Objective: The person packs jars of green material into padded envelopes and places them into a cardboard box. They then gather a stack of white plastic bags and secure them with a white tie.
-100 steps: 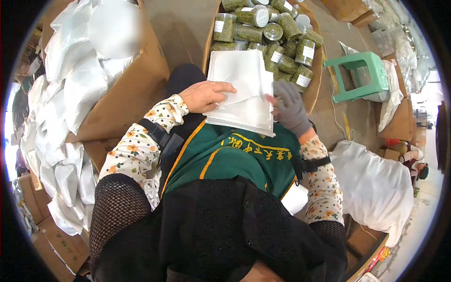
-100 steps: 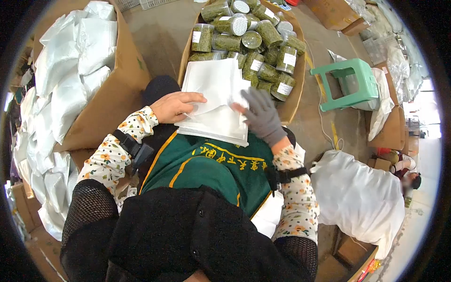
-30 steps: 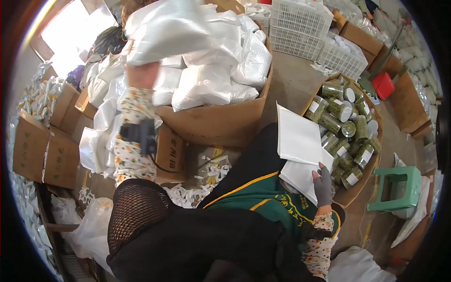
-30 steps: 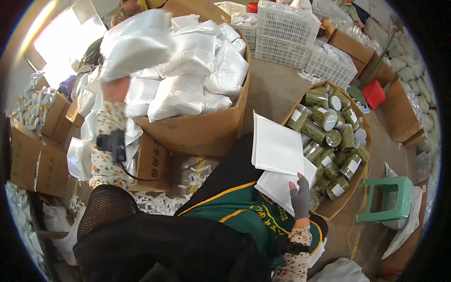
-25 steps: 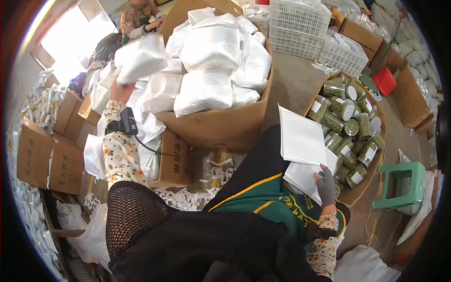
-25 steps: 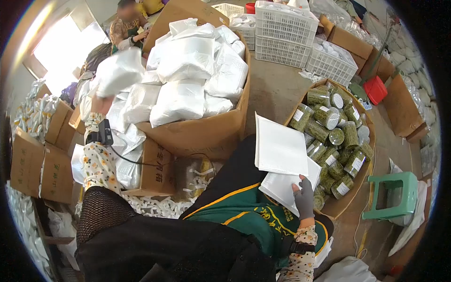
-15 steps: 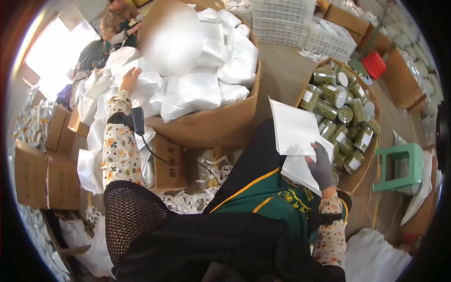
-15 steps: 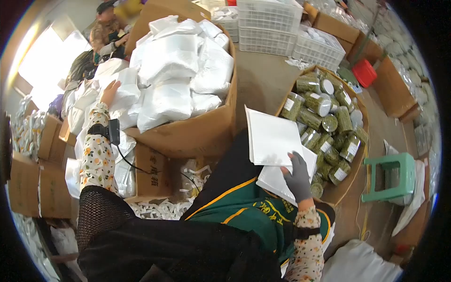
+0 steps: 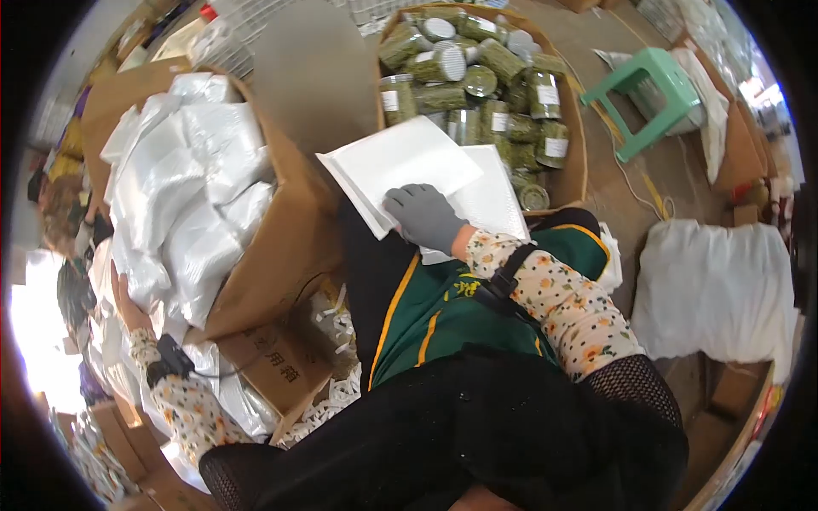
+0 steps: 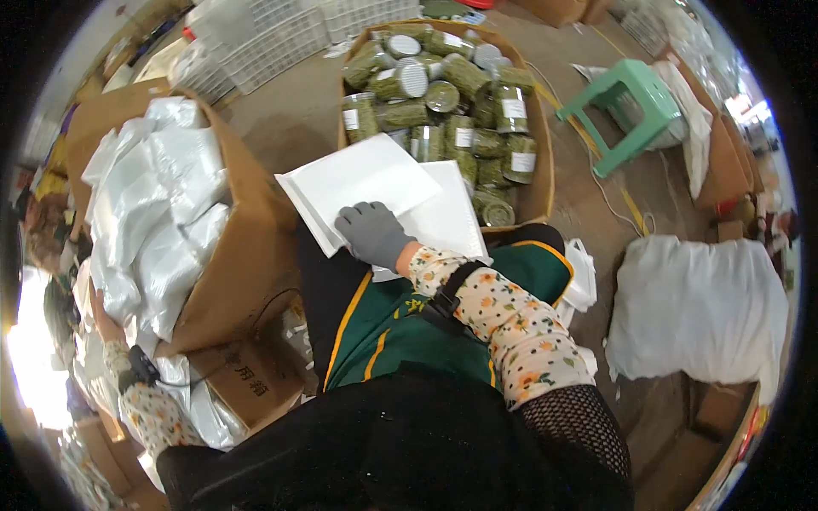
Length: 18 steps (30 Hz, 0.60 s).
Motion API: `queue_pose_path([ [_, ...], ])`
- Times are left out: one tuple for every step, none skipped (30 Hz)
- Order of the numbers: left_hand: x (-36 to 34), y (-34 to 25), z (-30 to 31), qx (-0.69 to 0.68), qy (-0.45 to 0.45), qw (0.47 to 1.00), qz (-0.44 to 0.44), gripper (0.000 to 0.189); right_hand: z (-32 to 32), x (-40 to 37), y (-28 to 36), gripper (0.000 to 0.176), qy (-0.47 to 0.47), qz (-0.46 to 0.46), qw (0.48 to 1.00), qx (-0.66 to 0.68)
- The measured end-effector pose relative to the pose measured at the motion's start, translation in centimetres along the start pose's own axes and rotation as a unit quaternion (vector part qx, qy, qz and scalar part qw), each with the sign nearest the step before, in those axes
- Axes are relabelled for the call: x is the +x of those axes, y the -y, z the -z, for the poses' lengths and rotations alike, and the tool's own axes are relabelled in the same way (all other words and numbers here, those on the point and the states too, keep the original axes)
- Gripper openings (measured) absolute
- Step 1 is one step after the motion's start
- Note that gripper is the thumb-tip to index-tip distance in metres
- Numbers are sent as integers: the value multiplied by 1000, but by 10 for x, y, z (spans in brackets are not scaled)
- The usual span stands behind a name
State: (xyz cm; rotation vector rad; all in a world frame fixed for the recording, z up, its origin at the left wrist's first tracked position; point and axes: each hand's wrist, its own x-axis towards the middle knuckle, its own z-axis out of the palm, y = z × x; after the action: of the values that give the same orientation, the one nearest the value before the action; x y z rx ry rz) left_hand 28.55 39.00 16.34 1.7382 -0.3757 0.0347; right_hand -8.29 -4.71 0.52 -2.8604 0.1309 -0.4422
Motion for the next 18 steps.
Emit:
queue_pose_path([
  [12,14,0,23,46,999,2,48,2,-1,-7,33,-5,2,1000,0],
  [32,36,23,175,43,981,-65,47,5,-1,-14,29,-8,7,1000,0],
  [59,61,58,323,37,936,-132,46,8,-1,-22,25,-12,14,1000,1],
  [59,54,51,407,-32,896,-177,46,18,-4,-31,24,-36,21,999,31],
  [58,45,43,485,-108,843,-207,46,31,-9,-40,24,-61,28,996,62],
  [26,-5,3,497,-242,806,-212,47,43,-16,-48,25,-88,32,991,92],
  [5,-43,-26,452,-232,812,-288,43,50,-29,-57,29,-101,26,985,136],
  [-17,-71,-54,403,-220,813,-359,40,65,-41,-65,36,-95,15,970,222],
  [-38,-86,-82,411,-187,810,-375,38,73,-54,-71,39,-102,14,964,243],
  [-56,-98,-111,419,-154,806,-388,37,80,-67,-77,42,-108,14,958,265],
  [-77,-108,-142,427,-123,801,-401,37,86,-79,-86,49,-56,18,977,207],
  [-99,-109,-185,304,-54,852,-422,36,92,-89,-91,52,-36,0,983,182],
  [-121,-110,-218,294,52,876,-380,34,98,-96,-94,55,-17,-16,987,157],
  [-134,-114,-251,254,158,852,-430,33,103,-103,-99,59,0,-30,991,132],
  [-153,-120,-290,211,248,852,-410,30,98,-113,-114,66,16,-66,993,91],
  [-160,-121,-322,185,313,843,-397,29,96,-123,-129,63,26,-129,988,77],
  [-163,-110,-352,170,355,834,-387,29,94,-131,-144,60,34,-191,979,62],
  [-167,-95,-380,154,396,823,-378,29,93,-135,-156,57,41,-251,966,47],
])
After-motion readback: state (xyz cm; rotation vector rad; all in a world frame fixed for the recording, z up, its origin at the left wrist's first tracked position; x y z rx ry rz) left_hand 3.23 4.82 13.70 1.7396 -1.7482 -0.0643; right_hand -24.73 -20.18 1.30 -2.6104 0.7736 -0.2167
